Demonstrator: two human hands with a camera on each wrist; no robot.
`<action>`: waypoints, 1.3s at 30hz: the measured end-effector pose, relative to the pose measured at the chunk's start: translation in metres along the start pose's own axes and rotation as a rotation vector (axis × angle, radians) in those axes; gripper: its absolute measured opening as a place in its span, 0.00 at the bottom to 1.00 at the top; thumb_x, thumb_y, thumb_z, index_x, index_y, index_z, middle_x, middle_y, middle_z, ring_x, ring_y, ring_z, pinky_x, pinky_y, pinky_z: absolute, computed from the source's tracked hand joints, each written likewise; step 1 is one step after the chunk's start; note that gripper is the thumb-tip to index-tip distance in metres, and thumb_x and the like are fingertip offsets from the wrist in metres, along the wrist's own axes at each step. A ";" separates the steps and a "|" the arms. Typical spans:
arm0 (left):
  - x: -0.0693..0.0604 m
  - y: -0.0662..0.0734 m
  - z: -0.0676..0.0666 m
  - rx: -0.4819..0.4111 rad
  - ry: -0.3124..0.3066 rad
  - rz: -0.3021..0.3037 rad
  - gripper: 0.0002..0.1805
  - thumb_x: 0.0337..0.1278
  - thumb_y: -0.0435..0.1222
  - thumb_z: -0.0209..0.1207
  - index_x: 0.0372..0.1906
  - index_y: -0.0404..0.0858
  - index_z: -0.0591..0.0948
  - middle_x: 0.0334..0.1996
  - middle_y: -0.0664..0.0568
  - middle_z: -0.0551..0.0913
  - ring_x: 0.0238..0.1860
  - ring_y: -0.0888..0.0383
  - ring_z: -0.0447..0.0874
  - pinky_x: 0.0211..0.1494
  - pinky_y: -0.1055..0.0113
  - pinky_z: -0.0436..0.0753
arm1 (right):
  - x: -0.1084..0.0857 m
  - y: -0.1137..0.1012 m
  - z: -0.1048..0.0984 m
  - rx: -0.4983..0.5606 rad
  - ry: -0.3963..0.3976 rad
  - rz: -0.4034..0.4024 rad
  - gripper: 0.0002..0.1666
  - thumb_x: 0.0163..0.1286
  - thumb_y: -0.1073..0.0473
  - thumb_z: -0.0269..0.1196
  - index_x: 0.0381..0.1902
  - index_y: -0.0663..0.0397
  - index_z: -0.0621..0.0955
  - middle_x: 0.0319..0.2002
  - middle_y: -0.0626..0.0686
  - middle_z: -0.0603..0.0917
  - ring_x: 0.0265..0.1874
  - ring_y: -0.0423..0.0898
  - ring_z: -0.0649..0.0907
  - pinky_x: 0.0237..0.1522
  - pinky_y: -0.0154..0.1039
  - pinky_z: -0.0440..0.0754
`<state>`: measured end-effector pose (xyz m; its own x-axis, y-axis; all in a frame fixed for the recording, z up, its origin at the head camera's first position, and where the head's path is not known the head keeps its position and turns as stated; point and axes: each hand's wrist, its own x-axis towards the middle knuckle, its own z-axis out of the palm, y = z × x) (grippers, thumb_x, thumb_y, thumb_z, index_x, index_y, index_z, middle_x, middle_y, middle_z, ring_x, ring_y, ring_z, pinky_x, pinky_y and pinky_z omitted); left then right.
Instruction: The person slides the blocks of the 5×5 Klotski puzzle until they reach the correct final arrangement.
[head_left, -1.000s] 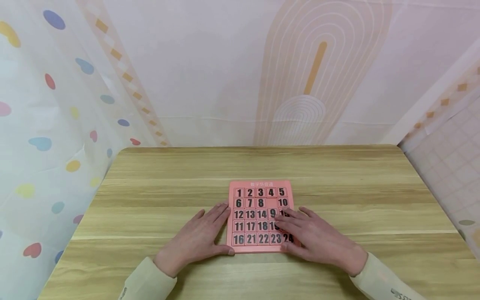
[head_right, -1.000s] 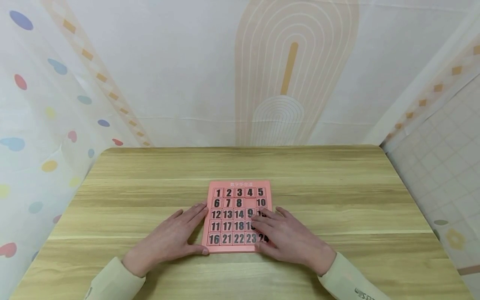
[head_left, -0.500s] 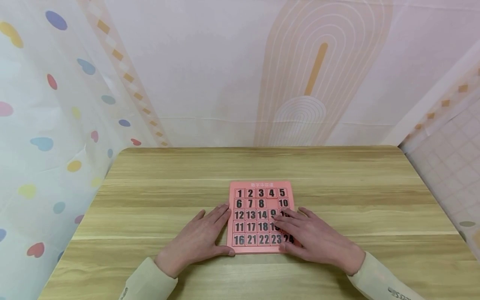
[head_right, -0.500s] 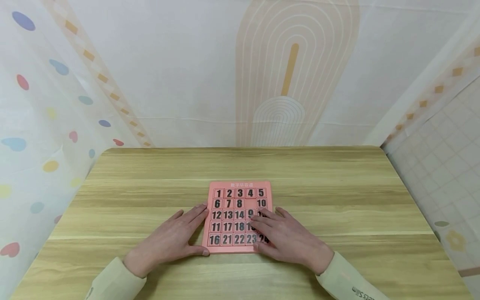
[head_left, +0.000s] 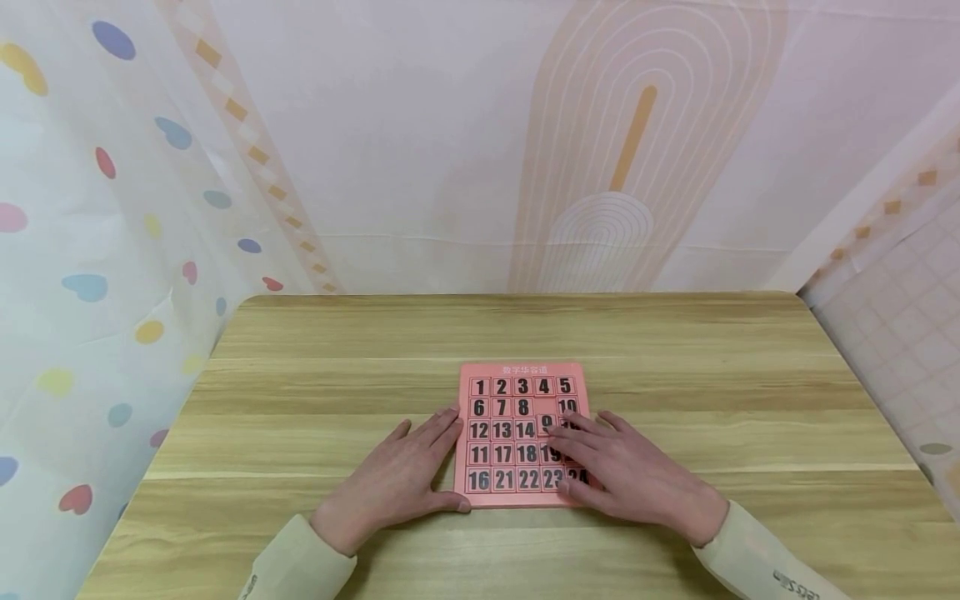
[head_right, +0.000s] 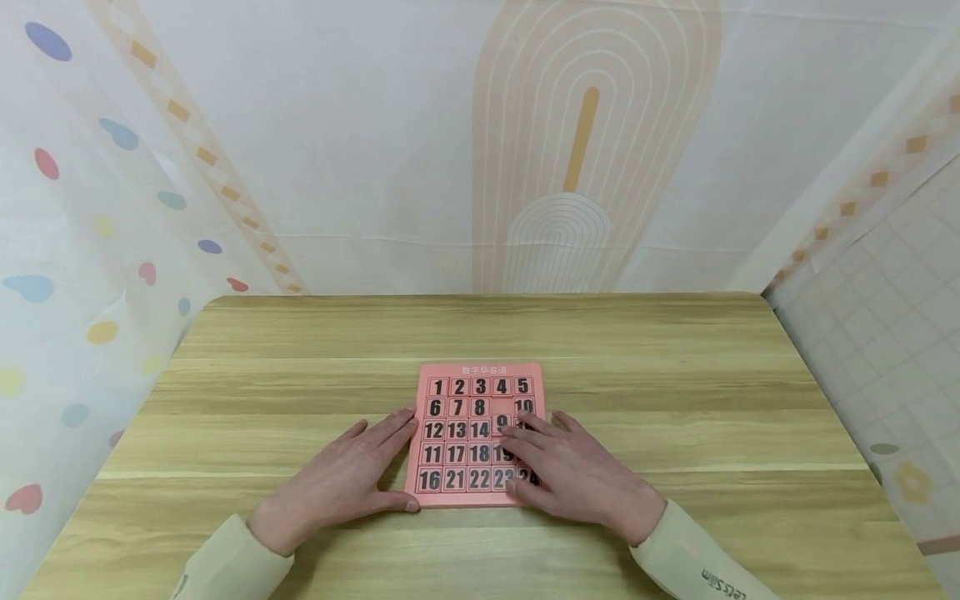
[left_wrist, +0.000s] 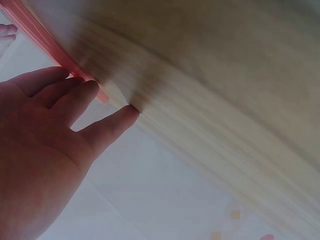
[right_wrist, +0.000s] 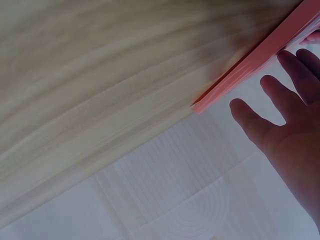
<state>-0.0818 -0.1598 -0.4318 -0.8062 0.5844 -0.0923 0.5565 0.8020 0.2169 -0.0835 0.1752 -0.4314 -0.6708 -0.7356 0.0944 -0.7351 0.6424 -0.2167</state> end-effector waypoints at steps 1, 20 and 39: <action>0.000 0.000 0.000 -0.001 0.000 0.001 0.59 0.52 0.68 0.66 0.76 0.29 0.67 0.79 0.39 0.62 0.77 0.43 0.64 0.73 0.34 0.67 | 0.000 0.000 0.000 0.001 -0.003 0.003 0.34 0.77 0.38 0.59 0.73 0.47 0.76 0.70 0.48 0.78 0.75 0.51 0.69 0.73 0.64 0.66; 0.000 0.000 0.000 0.007 0.008 0.005 0.59 0.52 0.69 0.65 0.75 0.29 0.68 0.78 0.40 0.64 0.76 0.44 0.65 0.73 0.35 0.68 | 0.005 0.005 0.000 0.007 0.026 0.006 0.32 0.78 0.39 0.59 0.70 0.51 0.78 0.69 0.50 0.79 0.73 0.55 0.72 0.71 0.65 0.68; 0.000 0.000 0.000 0.008 -0.009 -0.002 0.59 0.52 0.69 0.65 0.75 0.29 0.68 0.79 0.40 0.63 0.77 0.44 0.64 0.73 0.35 0.68 | 0.011 0.010 0.000 0.014 0.032 0.019 0.31 0.78 0.39 0.58 0.68 0.50 0.80 0.70 0.51 0.78 0.74 0.55 0.70 0.70 0.66 0.69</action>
<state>-0.0815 -0.1597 -0.4316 -0.8057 0.5836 -0.1011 0.5563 0.8042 0.2092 -0.0978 0.1732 -0.4328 -0.6873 -0.7162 0.1210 -0.7211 0.6526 -0.2326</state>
